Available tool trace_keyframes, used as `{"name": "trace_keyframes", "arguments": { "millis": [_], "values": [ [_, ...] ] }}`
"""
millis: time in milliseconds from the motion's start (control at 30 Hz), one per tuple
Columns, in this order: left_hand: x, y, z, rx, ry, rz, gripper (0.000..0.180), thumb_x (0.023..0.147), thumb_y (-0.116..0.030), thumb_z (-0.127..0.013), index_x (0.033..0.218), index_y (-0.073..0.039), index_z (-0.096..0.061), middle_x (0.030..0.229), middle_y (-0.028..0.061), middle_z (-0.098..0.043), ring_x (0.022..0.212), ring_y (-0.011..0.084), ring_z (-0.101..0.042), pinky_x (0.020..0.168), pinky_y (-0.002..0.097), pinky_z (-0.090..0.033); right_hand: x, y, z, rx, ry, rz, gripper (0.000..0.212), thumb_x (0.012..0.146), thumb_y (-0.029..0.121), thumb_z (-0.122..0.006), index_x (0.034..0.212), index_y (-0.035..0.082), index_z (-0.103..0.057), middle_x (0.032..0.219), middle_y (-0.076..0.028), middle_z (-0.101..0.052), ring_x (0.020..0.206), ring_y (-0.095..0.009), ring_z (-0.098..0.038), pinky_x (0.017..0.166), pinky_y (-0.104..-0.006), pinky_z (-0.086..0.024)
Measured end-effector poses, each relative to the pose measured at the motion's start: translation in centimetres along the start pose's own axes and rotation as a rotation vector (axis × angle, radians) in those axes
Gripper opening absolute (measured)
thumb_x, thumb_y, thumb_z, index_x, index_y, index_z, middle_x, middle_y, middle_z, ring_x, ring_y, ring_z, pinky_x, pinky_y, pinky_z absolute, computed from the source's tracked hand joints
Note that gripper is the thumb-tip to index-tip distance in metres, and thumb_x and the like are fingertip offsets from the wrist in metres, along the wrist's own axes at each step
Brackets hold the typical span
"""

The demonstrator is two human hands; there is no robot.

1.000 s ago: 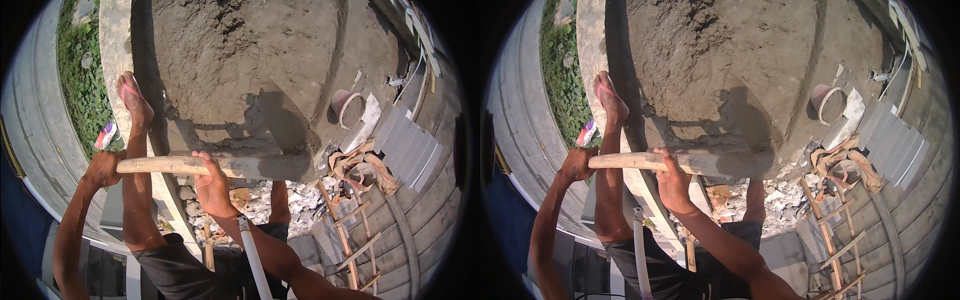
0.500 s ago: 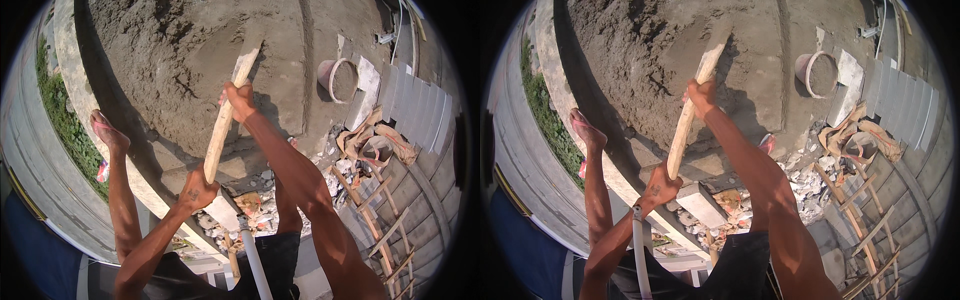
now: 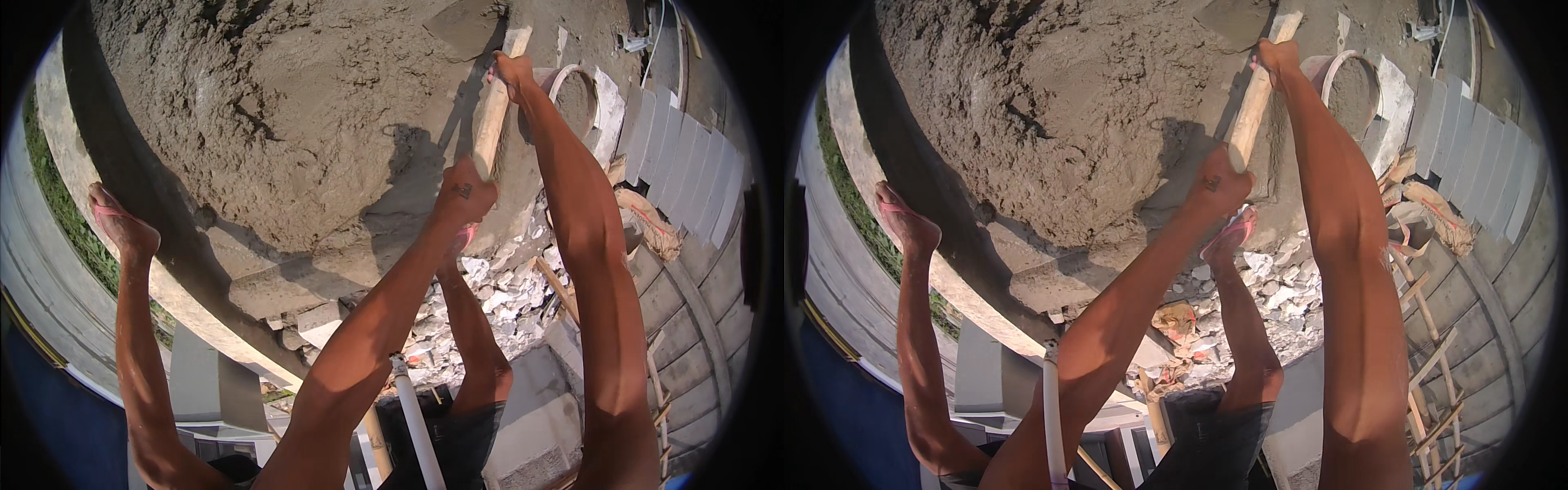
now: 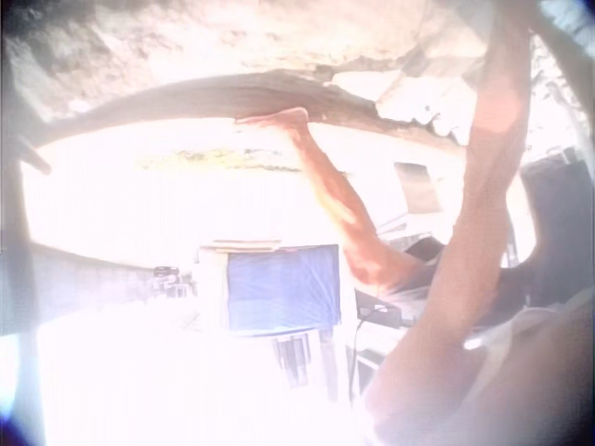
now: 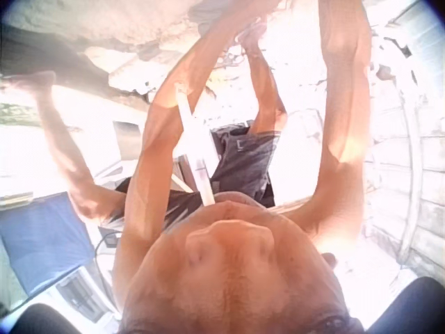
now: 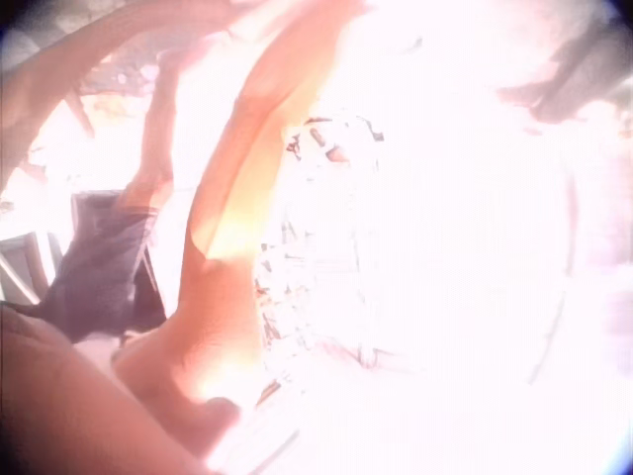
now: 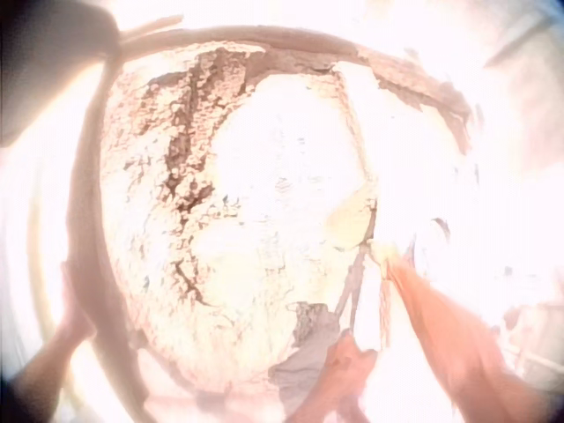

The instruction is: The person uses a wooden pole to mix a pile of wet concrete in a shallow rectangular pit, moving the pole through the mixture to combine the materials.

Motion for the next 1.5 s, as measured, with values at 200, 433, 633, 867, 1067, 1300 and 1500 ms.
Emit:
{"name": "trace_keyframes", "arguments": {
  "millis": [200,433,633,867,1067,1300,1500],
  "values": [
    [-6.9,3.2,6.7,0.298,0.124,-0.052,0.056,0.079,-0.028,-0.067,0.118,0.01,-0.055,0.09,0.0267,-0.068,0.08,0.0366,-0.069,0.076,0.0423,-0.053,-10.1,-7.8,-4.0,0.308,-0.061,-0.26,0.019,0.091,0.008,-0.06,0.099,-0.007,-0.051,0.069,-0.012,-0.056,0.052,-0.023,-0.057,0.046,-0.0392,-0.051],
    [-16.1,2.5,17.1,0.544,0.074,0.115,0.048,0.08,-0.018,-0.063,0.116,0.011,-0.052,0.089,0.0312,-0.066,0.083,0.0435,-0.068,0.077,0.0474,-0.051,-20.3,-7.9,-13.5,0.474,0.063,-0.391,0.016,0.091,0.007,-0.059,0.097,-0.003,-0.05,0.072,-0.012,-0.054,0.057,-0.024,-0.057,0.054,-0.0403,-0.054],
    [-25.3,2.2,30.4,0.776,0.256,0.092,0.043,0.074,-0.013,-0.066,0.109,0.008,-0.054,0.081,0.0318,-0.064,0.084,0.0481,-0.066,0.076,0.0497,-0.051,-35.0,-4.3,-18.7,1.036,0.037,-0.569,0.012,0.091,0.007,-0.061,0.096,0.003,-0.051,0.082,-0.009,-0.054,0.074,-0.023,-0.057,0.078,-0.0435,-0.054],
    [-31.5,5.1,46.5,1.129,-0.006,-0.011,0.026,0.069,-0.018,-0.074,0.087,-0.002,-0.063,0.077,0.0227,-0.066,0.075,0.0435,-0.064,0.065,0.048,-0.053,-51.4,2.0,-23.9,1.228,0.32,-0.74,0.022,0.086,0.001,-0.069,0.105,0.003,-0.06,0.107,-0.006,-0.062,0.098,-0.018,-0.06,0.093,-0.0338,-0.048],
    [-42.6,-0.8,45.1,1.215,0.043,0.131,0.023,0.068,-0.01,-0.071,0.087,-0.004,-0.059,0.074,0.0225,-0.065,0.073,0.0425,-0.066,0.066,0.0493,-0.053,-58.0,5.0,-22.4,1.244,0.407,-0.697,0.016,0.091,0.003,-0.064,0.106,0.003,-0.058,0.107,-0.006,-0.062,0.109,-0.02,-0.06,0.103,-0.0377,-0.045],
    [-30.3,3.0,26.0,0.713,-0.028,0.387,0.044,0.08,-0.018,-0.063,0.117,0.003,-0.057,0.1,0.0286,-0.064,0.1,0.0413,-0.063,0.084,0.047,-0.052,-35.7,-2.4,-24.1,0.862,0.23,-0.809,0.015,0.09,0.01,-0.062,0.093,0.005,-0.048,0.082,-0.006,-0.046,0.069,-0.021,-0.049,0.071,-0.0414,-0.054],
    [-26.0,7.3,19.4,0.445,-0.161,0.307,0.04,0.078,-0.014,-0.063,0.112,0.005,-0.057,0.095,0.0276,-0.065,0.094,0.0441,-0.064,0.081,0.0483,-0.052,-30.6,-0.2,-22.0,0.514,0.263,-0.468,0.022,0.089,0.006,-0.062,0.101,-0.004,-0.047,0.078,-0.01,-0.049,0.055,-0.018,-0.051,0.045,-0.0345,-0.047]
  ]
}}
Point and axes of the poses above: each hand's wrist, its own x-axis towards the middle knuckle, its own z-axis out of the back of the hand, y = z × x, the point moved 1 cm from there along x, towards the middle knuckle
